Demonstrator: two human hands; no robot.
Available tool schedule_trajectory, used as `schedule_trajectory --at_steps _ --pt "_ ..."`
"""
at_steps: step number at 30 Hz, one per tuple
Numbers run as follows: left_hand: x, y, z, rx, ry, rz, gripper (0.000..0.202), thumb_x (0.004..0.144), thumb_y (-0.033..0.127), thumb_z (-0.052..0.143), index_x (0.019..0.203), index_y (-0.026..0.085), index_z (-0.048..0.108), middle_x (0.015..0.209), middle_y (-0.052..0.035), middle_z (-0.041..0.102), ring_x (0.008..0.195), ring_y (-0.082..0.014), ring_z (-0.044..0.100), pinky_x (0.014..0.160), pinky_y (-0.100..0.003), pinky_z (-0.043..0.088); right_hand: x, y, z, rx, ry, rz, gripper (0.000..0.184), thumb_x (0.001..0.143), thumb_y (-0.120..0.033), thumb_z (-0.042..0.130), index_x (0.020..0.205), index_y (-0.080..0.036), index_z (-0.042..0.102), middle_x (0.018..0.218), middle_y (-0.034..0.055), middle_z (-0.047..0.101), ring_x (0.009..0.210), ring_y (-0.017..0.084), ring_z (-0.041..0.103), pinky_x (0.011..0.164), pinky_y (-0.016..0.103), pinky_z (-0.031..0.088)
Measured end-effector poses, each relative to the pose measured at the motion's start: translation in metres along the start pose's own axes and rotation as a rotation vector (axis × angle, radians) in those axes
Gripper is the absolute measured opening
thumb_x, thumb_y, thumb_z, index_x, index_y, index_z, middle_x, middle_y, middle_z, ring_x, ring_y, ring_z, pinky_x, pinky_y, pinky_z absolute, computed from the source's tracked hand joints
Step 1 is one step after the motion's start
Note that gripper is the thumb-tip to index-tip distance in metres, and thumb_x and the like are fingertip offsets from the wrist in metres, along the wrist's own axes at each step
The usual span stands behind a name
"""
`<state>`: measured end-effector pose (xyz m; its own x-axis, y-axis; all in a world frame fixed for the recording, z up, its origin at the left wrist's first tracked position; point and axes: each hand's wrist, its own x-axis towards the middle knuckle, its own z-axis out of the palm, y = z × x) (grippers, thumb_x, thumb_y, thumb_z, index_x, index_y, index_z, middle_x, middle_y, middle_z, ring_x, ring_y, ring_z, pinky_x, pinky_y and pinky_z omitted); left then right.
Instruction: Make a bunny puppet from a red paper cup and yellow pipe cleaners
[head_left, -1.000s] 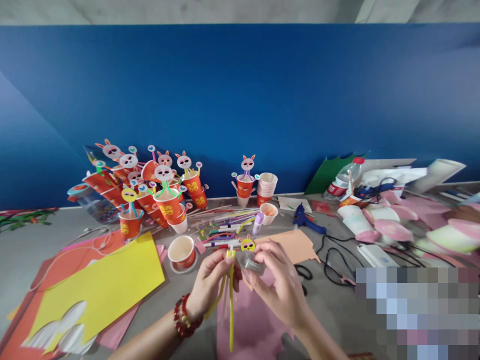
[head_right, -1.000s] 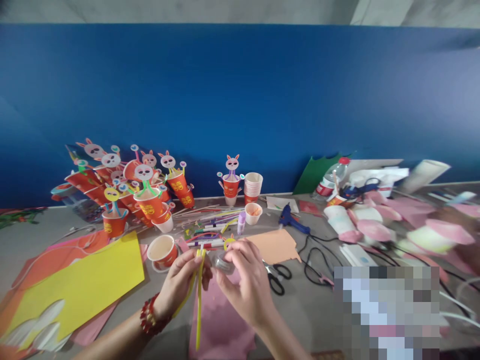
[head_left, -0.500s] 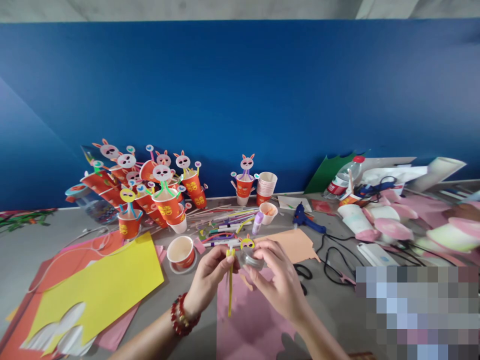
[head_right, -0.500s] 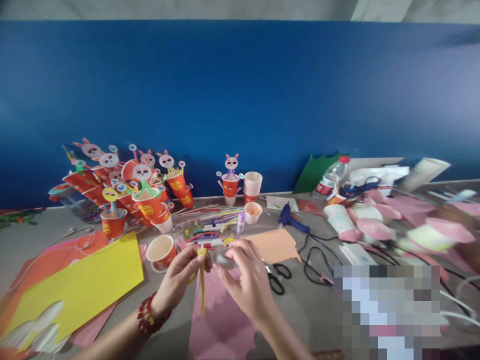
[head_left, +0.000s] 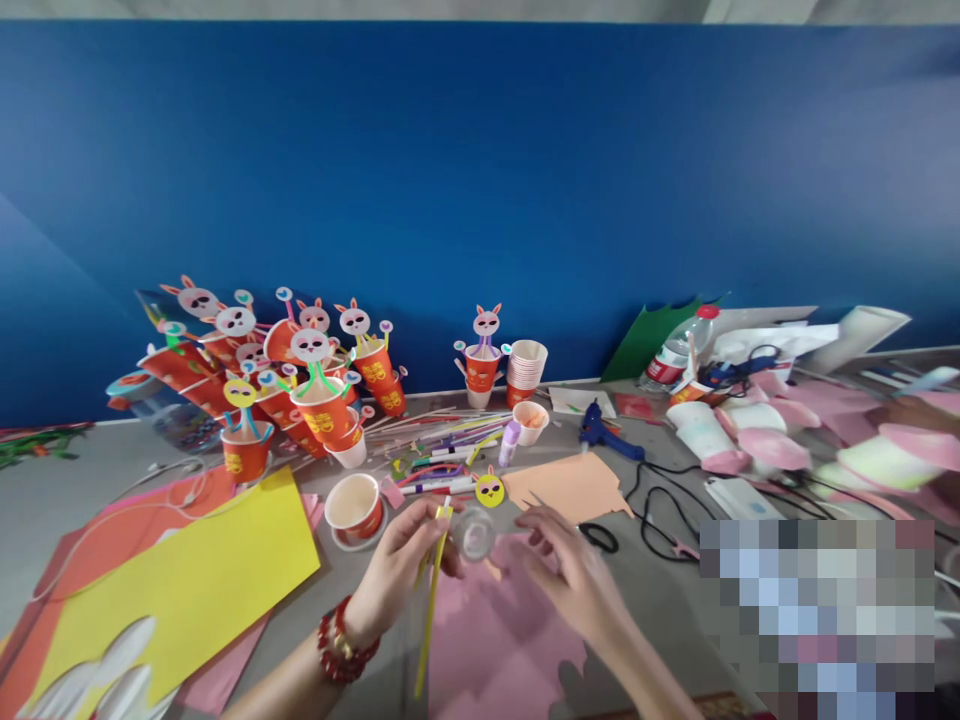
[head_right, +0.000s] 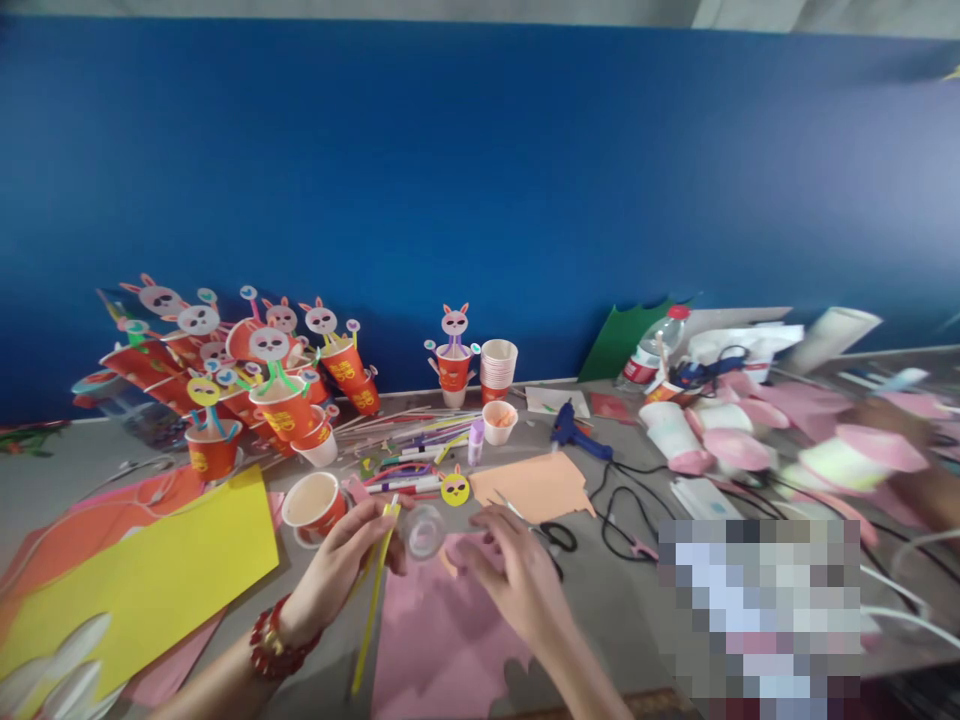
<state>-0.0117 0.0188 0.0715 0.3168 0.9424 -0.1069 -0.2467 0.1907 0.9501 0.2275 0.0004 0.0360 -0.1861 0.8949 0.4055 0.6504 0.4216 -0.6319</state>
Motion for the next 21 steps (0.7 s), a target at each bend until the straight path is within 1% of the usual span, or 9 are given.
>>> schedule_trajectory --at_steps 1,2,3,5,7,9,13,17,21 --pt "0.0 -0.001 -0.002 -0.031 0.005 -0.028 0.027 0.091 0.043 0.063 0.094 0.017 0.062 0.061 -0.0022 0.069 0.059 -0.0167 0.066 0.064 -0.028 0.05 -0.006 0.012 -0.005 -0.095 0.022 0.013 0.018 0.098 -0.033 0.05 0.103 -0.021 0.062 0.097 0.0088 0.07 0.068 0.019 0.068 0.063 0.029 0.056" --pt "0.0 -0.002 -0.003 -0.057 0.009 -0.049 0.027 0.091 0.043 0.064 0.093 0.017 0.062 0.063 -0.0035 0.071 0.06 -0.0178 0.068 0.064 -0.028 0.05 -0.012 0.023 -0.011 -0.208 0.035 0.04 0.018 0.098 -0.033 0.048 0.103 -0.021 0.061 0.097 0.0091 0.07 0.068 0.02 0.069 0.062 0.029 0.055" --pt "0.0 -0.003 -0.004 -0.077 0.015 -0.06 0.027 0.089 0.043 0.066 0.091 0.016 0.061 0.065 -0.0052 0.073 0.063 -0.0189 0.07 0.065 -0.029 0.051 -0.019 0.035 -0.016 -0.324 0.047 0.063 0.018 0.097 -0.034 0.048 0.101 -0.021 0.061 0.094 0.0088 0.071 0.065 0.02 0.069 0.058 0.029 0.053" --pt "0.001 -0.002 -0.004 -0.109 0.021 -0.063 0.027 0.087 0.042 0.07 0.087 0.016 0.061 0.072 -0.0083 0.077 0.07 -0.0212 0.073 0.069 -0.03 0.053 -0.032 0.056 -0.025 -0.508 0.028 0.095 0.018 0.095 -0.034 0.049 0.101 -0.021 0.06 0.095 0.0089 0.071 0.066 0.023 0.07 0.054 0.03 0.051" --pt "0.003 -0.001 -0.003 -0.138 0.02 -0.053 0.027 0.085 0.041 0.073 0.084 0.017 0.06 0.078 -0.0103 0.079 0.077 -0.0231 0.075 0.073 -0.031 0.054 -0.044 0.07 -0.03 -0.624 0.005 0.108 0.016 0.093 -0.031 0.049 0.101 -0.022 0.059 0.096 0.0094 0.071 0.071 0.025 0.073 0.053 0.03 0.05" --pt "0.005 0.0 -0.002 -0.165 0.016 -0.049 0.026 0.085 0.04 0.073 0.084 0.017 0.059 0.08 -0.0106 0.08 0.08 -0.0242 0.076 0.075 -0.032 0.055 -0.052 0.078 -0.031 -0.677 -0.028 0.115 0.016 0.092 -0.028 0.048 0.103 -0.021 0.058 0.099 0.0101 0.071 0.073 0.026 0.073 0.053 0.03 0.05" --pt "0.005 -0.004 0.0 -0.203 0.018 -0.042 0.023 0.089 0.038 0.069 0.088 0.018 0.059 0.083 -0.0096 0.08 0.084 -0.0244 0.076 0.079 -0.034 0.055 -0.056 0.088 -0.029 -0.677 -0.048 0.161 0.019 0.091 -0.03 0.046 0.103 -0.02 0.057 0.1 0.0119 0.07 0.071 0.027 0.073 0.053 0.032 0.05" --pt "0.004 -0.006 0.001 -0.235 0.041 -0.029 0.022 0.089 0.038 0.07 0.093 0.02 0.058 0.084 -0.0067 0.079 0.086 -0.0235 0.077 0.084 -0.034 0.055 -0.054 0.096 -0.03 -0.562 -0.074 0.235 0.017 0.091 -0.035 0.045 0.09 -0.023 0.057 0.09 0.0083 0.07 0.071 0.027 0.072 0.055 0.032 0.049" --pt "0.004 -0.005 0.002 -0.261 0.053 -0.015 0.019 0.09 0.034 0.069 0.097 0.022 0.056 0.089 -0.0042 0.079 0.088 -0.0234 0.077 0.083 -0.034 0.056 -0.053 0.1 -0.038 -0.409 -0.07 0.295 0.019 0.089 -0.039 0.047 0.082 -0.025 0.057 0.081 0.0055 0.072 0.071 0.027 0.072 0.056 0.031 0.049"
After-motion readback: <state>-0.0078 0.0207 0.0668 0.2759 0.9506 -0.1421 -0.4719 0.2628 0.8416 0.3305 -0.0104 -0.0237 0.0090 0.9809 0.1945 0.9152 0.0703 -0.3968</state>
